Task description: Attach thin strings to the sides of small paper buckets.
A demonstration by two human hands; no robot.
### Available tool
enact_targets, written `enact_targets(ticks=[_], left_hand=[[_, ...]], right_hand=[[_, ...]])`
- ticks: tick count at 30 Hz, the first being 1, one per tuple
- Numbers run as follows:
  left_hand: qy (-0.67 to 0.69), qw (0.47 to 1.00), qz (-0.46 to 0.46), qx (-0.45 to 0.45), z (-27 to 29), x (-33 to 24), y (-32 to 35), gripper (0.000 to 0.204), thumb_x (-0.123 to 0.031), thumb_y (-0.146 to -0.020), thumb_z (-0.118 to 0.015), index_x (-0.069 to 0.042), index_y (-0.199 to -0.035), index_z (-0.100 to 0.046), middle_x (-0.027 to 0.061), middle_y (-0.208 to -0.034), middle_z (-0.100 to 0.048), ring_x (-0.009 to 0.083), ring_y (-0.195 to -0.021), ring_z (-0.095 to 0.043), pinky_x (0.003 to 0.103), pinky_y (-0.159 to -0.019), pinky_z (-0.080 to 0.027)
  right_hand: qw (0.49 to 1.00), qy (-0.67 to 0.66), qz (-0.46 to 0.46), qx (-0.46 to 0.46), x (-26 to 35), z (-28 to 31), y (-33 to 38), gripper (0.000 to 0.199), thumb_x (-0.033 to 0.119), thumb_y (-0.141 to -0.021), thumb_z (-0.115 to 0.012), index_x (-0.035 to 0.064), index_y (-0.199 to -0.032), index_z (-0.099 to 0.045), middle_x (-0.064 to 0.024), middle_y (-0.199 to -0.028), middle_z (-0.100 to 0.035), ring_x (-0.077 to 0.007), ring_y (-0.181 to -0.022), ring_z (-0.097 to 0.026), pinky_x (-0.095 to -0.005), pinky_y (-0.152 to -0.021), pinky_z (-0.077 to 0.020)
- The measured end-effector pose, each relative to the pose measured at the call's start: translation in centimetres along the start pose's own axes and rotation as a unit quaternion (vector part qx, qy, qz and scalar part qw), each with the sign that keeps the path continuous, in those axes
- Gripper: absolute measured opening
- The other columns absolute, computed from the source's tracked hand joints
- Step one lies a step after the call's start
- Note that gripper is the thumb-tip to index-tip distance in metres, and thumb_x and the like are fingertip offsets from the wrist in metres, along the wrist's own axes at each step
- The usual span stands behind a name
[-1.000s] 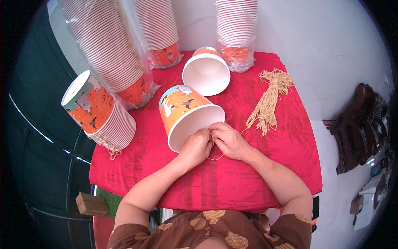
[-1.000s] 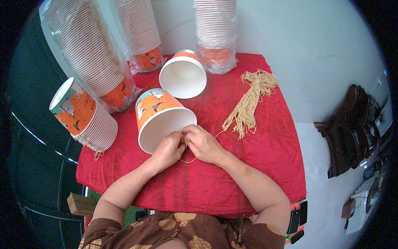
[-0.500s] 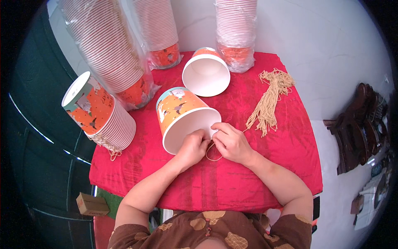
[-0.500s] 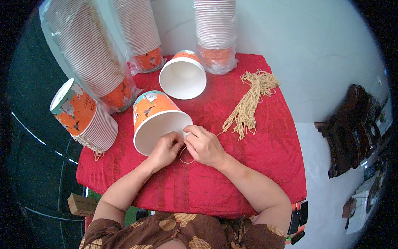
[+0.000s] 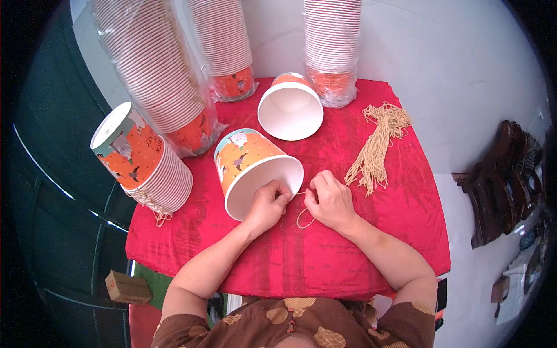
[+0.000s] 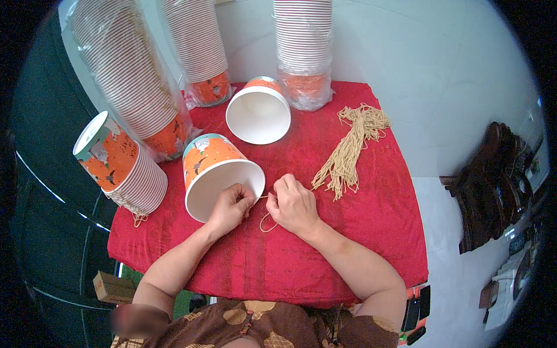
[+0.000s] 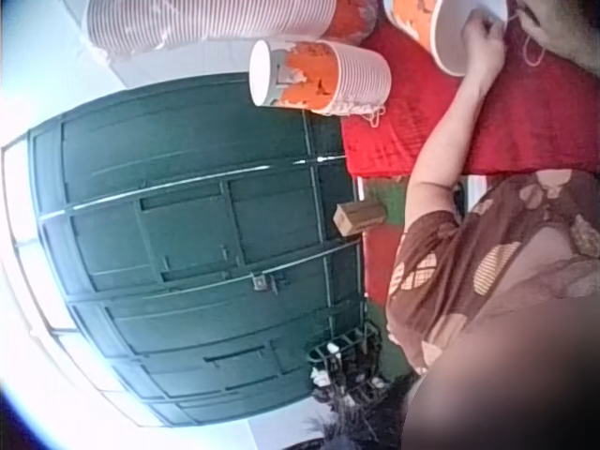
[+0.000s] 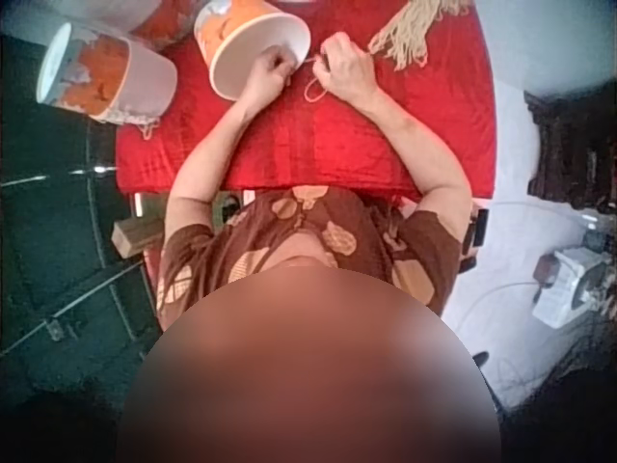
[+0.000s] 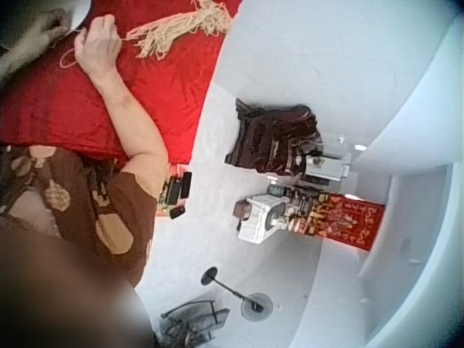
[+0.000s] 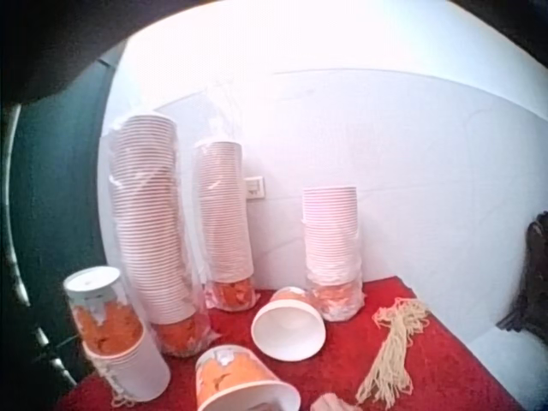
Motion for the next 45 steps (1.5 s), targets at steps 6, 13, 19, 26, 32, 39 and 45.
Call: enact_targets(ticks=[6, 13, 19, 26, 32, 39, 45], left_hand=[[-0.003, 1.000, -0.015, -0.026, -0.1, 0.5, -0.1, 0.006, -0.002, -0.090, -0.057, 0.000, -0.084, -0.057, 0.0030, -0.070, -0.057, 0.0099, -0.059, -0.053, 0.026, -0.053, -0.044], [0.048, 0.998, -0.025, -0.021, -0.9, 0.2, -0.1, 0.005, -0.001, -0.089, -0.058, 0.002, -0.085, -0.059, 0.0052, -0.069, -0.059, 0.0113, -0.059, -0.056, 0.028, -0.053, -0.046], [0.064, 0.998, -0.005, -0.008, -1.0, -0.3, 0.1, 0.007, -0.001, -0.089, -0.057, 0.002, -0.083, -0.058, 0.0047, -0.068, -0.058, 0.0104, -0.057, -0.054, 0.027, -0.051, -0.044], [0.091, 0.995, 0.043, -0.012, -0.8, 0.4, -0.1, 0.008, -0.002, -0.091, -0.056, 0.001, -0.084, -0.057, 0.0046, -0.066, -0.057, 0.0103, -0.054, -0.053, 0.027, -0.047, -0.042], [0.091, 0.994, 0.056, -0.001, -0.9, 0.2, 0.0, 0.009, -0.003, -0.092, -0.055, 0.000, -0.083, -0.056, 0.0047, -0.064, -0.057, 0.0101, -0.051, -0.051, 0.026, -0.044, -0.040], [0.069, 0.997, 0.042, 0.019, -1.0, 0.1, 0.1, 0.010, -0.005, -0.094, -0.053, -0.001, -0.085, -0.055, 0.0047, -0.066, -0.057, 0.0100, -0.051, -0.050, 0.025, -0.043, -0.039], [0.059, 0.997, 0.042, 0.027, -1.0, 0.0, 0.1, 0.011, -0.007, -0.096, -0.052, -0.001, -0.088, -0.056, 0.0046, -0.068, -0.057, 0.0096, -0.051, -0.049, 0.023, -0.043, -0.039]], right_hand=[[0.994, -0.063, 0.075, -0.047, 3.1, 1.0, 0.2, 0.027, 0.005, -0.077, -0.065, -0.0004, -0.098, -0.051, -0.0168, -0.093, -0.057, -0.0311, -0.062, -0.064, -0.0396, -0.053, -0.0539], [0.997, -0.078, 0.016, 0.026, 2.3, -1.3, 0.9, 0.021, 0.004, -0.082, -0.060, 0.0001, -0.100, -0.050, -0.0199, -0.081, -0.063, -0.0361, -0.063, -0.065, -0.0438, -0.053, -0.0529], [0.995, -0.094, 0.026, 0.037, 1.1, -2.1, 0.8, 0.009, 0.003, -0.086, -0.056, -0.0002, -0.092, -0.050, -0.0194, -0.074, -0.062, -0.0368, -0.064, -0.064, -0.0468, -0.054, -0.0508], [0.991, -0.103, 0.028, 0.080, 0.8, -2.6, 0.9, 0.010, 0.001, -0.085, -0.058, -0.0004, -0.092, -0.051, -0.0194, -0.079, -0.062, -0.0374, -0.069, -0.064, -0.0449, -0.058, -0.0516], [0.987, -0.137, 0.033, 0.082, 0.9, -2.4, 0.8, 0.009, 0.001, -0.085, -0.059, -0.0003, -0.090, -0.052, -0.0195, -0.079, -0.062, -0.0375, -0.070, -0.064, -0.0443, -0.058, -0.0514], [0.988, -0.135, 0.015, 0.078, 0.4, -2.7, 0.8, 0.009, 0.001, -0.084, -0.060, 0.0003, -0.089, -0.053, -0.0195, -0.077, -0.062, -0.0370, -0.067, -0.064, -0.0439, -0.056, -0.0507], [0.988, -0.130, 0.023, 0.083, 0.6, -2.6, 0.8, 0.012, 0.002, -0.082, -0.061, 0.0018, -0.091, -0.053, -0.0180, -0.071, -0.062, -0.0352, -0.063, -0.064, -0.0435, -0.052, -0.0495]])
Point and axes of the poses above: each hand's wrist, its own y-axis away from the middle knuckle, its own z-axis out of the back of the hand, x = y × z, the point moved 8 cm from there along -y, towards the middle knuckle
